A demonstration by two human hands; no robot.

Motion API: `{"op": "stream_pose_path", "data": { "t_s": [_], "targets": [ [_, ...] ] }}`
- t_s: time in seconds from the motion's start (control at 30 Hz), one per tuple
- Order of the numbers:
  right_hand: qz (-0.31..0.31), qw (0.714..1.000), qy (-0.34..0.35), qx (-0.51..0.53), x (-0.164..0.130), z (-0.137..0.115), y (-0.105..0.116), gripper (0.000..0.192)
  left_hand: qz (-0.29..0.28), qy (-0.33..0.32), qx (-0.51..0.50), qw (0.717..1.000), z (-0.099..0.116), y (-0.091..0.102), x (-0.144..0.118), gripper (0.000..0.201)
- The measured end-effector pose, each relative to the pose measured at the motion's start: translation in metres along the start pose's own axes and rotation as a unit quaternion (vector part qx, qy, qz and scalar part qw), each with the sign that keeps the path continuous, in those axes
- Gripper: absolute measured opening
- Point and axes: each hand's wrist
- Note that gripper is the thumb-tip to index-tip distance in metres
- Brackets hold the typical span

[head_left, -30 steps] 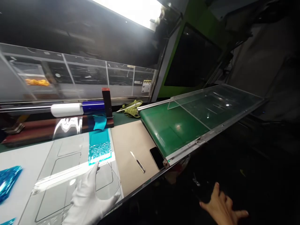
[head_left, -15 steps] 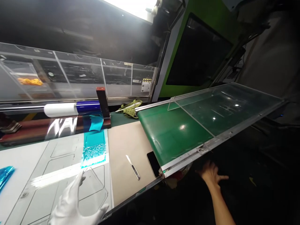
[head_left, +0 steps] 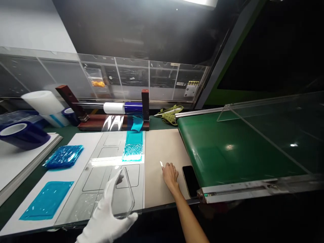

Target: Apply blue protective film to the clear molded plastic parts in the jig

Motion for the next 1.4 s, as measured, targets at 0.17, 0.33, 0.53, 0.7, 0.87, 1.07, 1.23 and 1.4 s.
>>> {"op": "stream_pose_path", "data": {
  "t_s": [0.17,0.33,0.53,0.7,0.87,1.07,1.23,1.4],
  "targets": [
    [-0.018,0.999,0.001,0.037,0.029,-0.004,-0.02,0.022,0.002,-0.061,-0.055,0.997,-0.002,0.001,-0.008,0.094],
    [-0.095,0.975,0.105,0.171,-0.016,0.005,0.016,0.035,-0.059,-0.126,-0.007,0.99,-0.001,0.011,-0.008,0.108],
    [-0.288,0.835,0.234,0.407,-0.11,0.004,0.085,0.041,-0.17,-0.161,0.01,0.972,0.017,0.021,0.008,0.119],
    [-0.23,0.854,0.281,0.373,-0.138,0.0,0.097,0.062,-0.179,-0.193,-0.015,0.965,0.028,0.021,0.018,0.123],
    [-0.295,0.858,0.283,0.312,-0.133,-0.011,0.111,0.072,-0.192,-0.223,-0.029,0.955,0.031,0.022,0.025,0.124],
    [-0.254,0.87,0.298,0.3,-0.133,-0.012,0.107,0.07,-0.22,-0.203,-0.031,0.954,0.031,0.023,0.027,0.122],
    [-0.177,0.864,0.331,0.336,-0.133,-0.006,0.088,0.064,-0.212,-0.24,-0.045,0.946,0.033,0.023,0.029,0.122],
    [-0.178,0.866,0.314,0.345,-0.134,0.006,0.073,0.06,-0.209,-0.252,-0.042,0.944,0.037,0.024,0.036,0.124]
  ]
}}
Point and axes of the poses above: each hand's wrist, its own x-axis towards the middle knuckle, its own y-axis out of the back of the hand, z = x × y, and after that the axes turned 12 degrees about -y, right-handed
